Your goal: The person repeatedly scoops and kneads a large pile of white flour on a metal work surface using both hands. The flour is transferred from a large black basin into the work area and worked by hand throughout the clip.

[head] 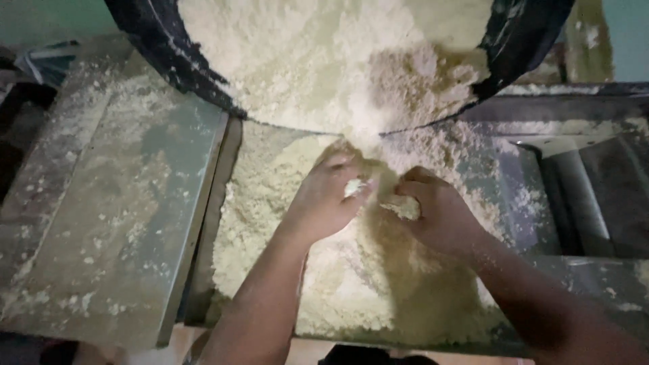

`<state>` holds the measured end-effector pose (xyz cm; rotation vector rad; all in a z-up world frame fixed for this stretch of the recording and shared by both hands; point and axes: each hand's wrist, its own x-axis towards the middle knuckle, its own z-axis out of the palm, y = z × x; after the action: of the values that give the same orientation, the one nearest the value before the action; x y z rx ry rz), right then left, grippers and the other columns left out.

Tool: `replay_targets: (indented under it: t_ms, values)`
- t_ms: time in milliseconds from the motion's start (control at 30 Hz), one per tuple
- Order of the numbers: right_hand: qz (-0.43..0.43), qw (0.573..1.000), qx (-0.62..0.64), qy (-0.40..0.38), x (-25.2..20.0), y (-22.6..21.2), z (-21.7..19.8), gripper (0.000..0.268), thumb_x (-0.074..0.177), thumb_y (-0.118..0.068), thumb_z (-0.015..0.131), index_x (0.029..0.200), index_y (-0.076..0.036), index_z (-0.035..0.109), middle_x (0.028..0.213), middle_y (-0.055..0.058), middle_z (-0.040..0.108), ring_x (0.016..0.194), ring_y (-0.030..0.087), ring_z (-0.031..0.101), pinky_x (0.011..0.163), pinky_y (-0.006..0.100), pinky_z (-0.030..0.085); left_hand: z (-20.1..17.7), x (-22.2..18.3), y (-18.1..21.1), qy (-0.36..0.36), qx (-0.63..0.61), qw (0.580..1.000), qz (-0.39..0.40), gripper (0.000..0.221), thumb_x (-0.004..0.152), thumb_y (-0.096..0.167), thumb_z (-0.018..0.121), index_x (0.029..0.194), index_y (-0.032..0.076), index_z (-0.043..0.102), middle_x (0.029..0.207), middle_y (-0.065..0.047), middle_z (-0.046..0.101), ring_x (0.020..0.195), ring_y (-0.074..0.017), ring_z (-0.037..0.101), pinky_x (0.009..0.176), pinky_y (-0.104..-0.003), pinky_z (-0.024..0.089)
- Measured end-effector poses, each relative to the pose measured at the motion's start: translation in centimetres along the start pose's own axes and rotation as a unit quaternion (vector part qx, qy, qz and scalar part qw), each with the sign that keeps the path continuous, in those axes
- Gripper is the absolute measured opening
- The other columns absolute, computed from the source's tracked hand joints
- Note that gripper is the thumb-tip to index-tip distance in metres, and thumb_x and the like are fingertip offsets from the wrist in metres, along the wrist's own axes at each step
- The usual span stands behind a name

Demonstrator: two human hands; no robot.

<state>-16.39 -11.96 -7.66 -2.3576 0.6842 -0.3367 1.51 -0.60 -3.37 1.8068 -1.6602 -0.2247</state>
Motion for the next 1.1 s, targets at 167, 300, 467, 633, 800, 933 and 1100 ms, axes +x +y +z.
replay_targets:
  t_ms: [167, 300, 467, 633, 800, 933, 1100]
  values:
    - [-0.080, 0.989, -0.056, -0.112, -0.5, -0.2, -0.6, 0.073, 0.080, -0.029, 0.070, 0.149, -0.011, 0.050, 0.147, 0.021, 0.050, 0.129, 0.049, 0.053, 0.100, 0.066, 0.046, -1.7, -0.5, 2.7, -0.220, 0.110, 0.968, -0.041, 0.073, 0.080, 0.058, 0.067, 0.141, 0.019, 0.058, 0.153, -0.017, 0.044, 0.134, -0.0464, 0.047, 0.109, -0.067, 0.034]
    - [-0.048, 0.938, -0.248, -0.238, -1.8, -0.5, -1.5, 0.129, 0.071, -0.055, 0.095, 0.165, -0.009, 0.020, 0.166, 0.025, 0.022, 0.151, 0.049, 0.026, 0.117, 0.069, 0.031, -3.7, -3.2, 4.5, -0.354, 0.161, 0.921, -0.003, 0.108, 0.062, 0.060, 0.088, 0.153, 0.021, 0.044, 0.165, -0.028, 0.017, 0.145, -0.0588, 0.016, 0.109, -0.081, 0.017]
    - [-0.121, 0.932, -0.308, -0.147, -5.7, 3.6, 2.1, 0.207, 0.024, -0.103, 0.125, 0.167, -0.008, 0.010, 0.169, 0.028, 0.008, 0.152, 0.049, 0.008, 0.115, 0.065, 0.011, 0.1, -7.9, 1.4, -0.315, 0.216, 0.923, 0.046, 0.114, 0.062, 0.034, 0.076, 0.161, 0.032, 0.018, 0.166, -0.021, -0.010, 0.148, -0.0509, -0.005, 0.106, -0.077, 0.014]
    - [-0.049, 0.948, -0.259, -0.180, -3.4, 2.0, 2.8, 0.198, 0.029, -0.073, 0.133, 0.167, -0.014, 0.004, 0.171, 0.027, -0.006, 0.153, 0.050, -0.004, 0.110, 0.078, 0.004, 3.8, -7.4, -1.0, -0.062, 0.268, 0.959, 0.060, 0.098, 0.085, 0.017, 0.068, 0.162, 0.035, 0.010, 0.165, -0.022, 0.020, 0.142, -0.0471, 0.041, 0.097, -0.068, 0.051]
    - [0.116, 0.936, -0.233, -0.235, 0.5, -2.0, 0.6, 0.149, 0.047, -0.035, 0.112, 0.163, -0.024, 0.018, 0.170, 0.019, 0.013, 0.152, 0.054, 0.023, 0.107, 0.068, 0.047, 4.2, -3.1, -2.4, -0.235, 0.265, 0.933, -0.070, 0.131, 0.063, 0.032, 0.093, 0.165, 0.031, 0.009, 0.161, -0.035, 0.011, 0.129, -0.0653, 0.039, 0.076, -0.064, 0.059]
    - [0.157, 0.941, -0.255, -0.158, 1.3, 1.4, 3.4, 0.124, 0.049, -0.022, 0.102, 0.152, -0.021, 0.035, 0.160, 0.016, 0.034, 0.150, 0.046, 0.033, 0.094, 0.054, 0.062, 5.4, -2.6, -4.2, -0.169, 0.250, 0.950, -0.080, 0.128, 0.059, 0.018, 0.088, 0.165, 0.031, 0.016, 0.152, -0.030, 0.030, 0.125, -0.0619, 0.046, 0.076, -0.066, 0.055]
    - [0.200, 0.975, -0.072, -0.065, 1.3, -2.7, 1.3, 0.111, 0.060, -0.009, 0.093, 0.158, -0.007, 0.041, 0.121, 0.028, 0.065, 0.111, 0.045, 0.071, 0.080, 0.054, 0.063, 1.6, -1.9, -2.8, -0.075, 0.057, 0.986, -0.140, 0.075, 0.079, 0.002, 0.067, 0.149, 0.022, 0.047, 0.109, -0.023, 0.070, 0.102, -0.0458, 0.069, 0.078, -0.049, 0.058]
